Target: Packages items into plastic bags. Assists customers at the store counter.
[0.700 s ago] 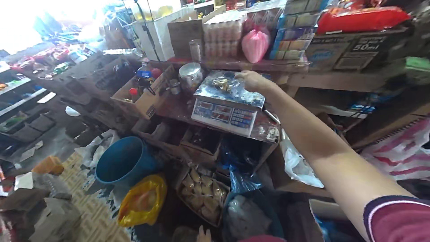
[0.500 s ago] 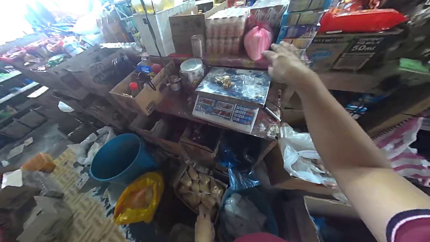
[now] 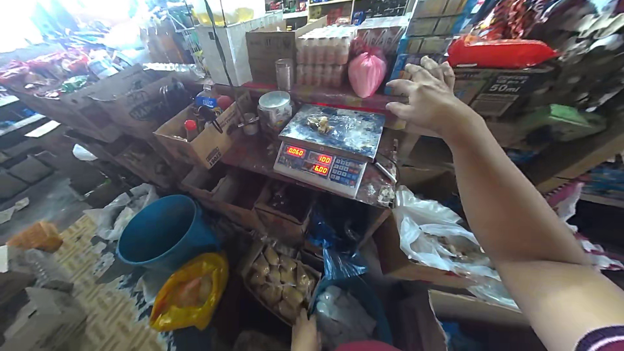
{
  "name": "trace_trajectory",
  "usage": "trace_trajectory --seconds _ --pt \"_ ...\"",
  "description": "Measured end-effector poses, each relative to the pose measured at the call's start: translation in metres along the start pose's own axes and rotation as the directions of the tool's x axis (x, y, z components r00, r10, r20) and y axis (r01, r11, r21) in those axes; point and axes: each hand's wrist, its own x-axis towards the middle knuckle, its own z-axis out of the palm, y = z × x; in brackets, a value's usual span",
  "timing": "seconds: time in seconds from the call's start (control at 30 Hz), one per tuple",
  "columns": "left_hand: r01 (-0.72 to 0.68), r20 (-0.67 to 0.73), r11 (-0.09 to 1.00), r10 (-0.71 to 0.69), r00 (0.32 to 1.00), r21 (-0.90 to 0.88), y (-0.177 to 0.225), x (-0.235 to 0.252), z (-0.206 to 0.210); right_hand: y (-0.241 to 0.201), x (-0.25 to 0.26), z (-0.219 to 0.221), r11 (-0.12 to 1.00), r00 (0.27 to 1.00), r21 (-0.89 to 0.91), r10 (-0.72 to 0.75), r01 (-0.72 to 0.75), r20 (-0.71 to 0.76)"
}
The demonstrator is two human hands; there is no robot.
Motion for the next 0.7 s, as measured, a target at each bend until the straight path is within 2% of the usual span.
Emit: trace_trajectory --seconds 0.27,0.43,0.53,0.6,0.63,0.7 --pt "0.088 -0.022 0.996 -0.088 0.996 -0.005 -0.016 -0.005 0.007 -0.015 0.01 0.021 0.994 0.997 0.098 -0.05 0.044 0.064" --pt "0.136 -0.006 0.991 -0.136 0.991 -0.014 -0.004 -0.004 0.002 -0.015 0.021 0.062 0.977 0.982 0.158 0.12 -0.142 0.144" --pt "0.156 0.006 0.987 -0.155 0.988 -0.037 0.006 -0.005 0.004 -0.03 0.024 0.095 0.967 0.955 0.122 0.194 -0.225 0.225" --pt "0.126 -0.008 0.99 -0.127 0.992 -0.059 0.011 -0.006 0.006 -0.035 0.03 0.114 0.971 0.956 0.114 0.183 -0.213 0.228" --pt "0.086 -0.036 0.992 -0.09 0.995 -0.091 0.014 -0.006 0.007 -0.036 0.035 0.117 0.973 0.971 0.144 0.154 -0.181 0.184" --pt "-0.05 -0.13 0.978 0.024 0.991 -0.205 0.024 -0.005 0.001 -0.043 0.049 0.101 0.958 0.994 0.268 0.078 -0.097 0.081"
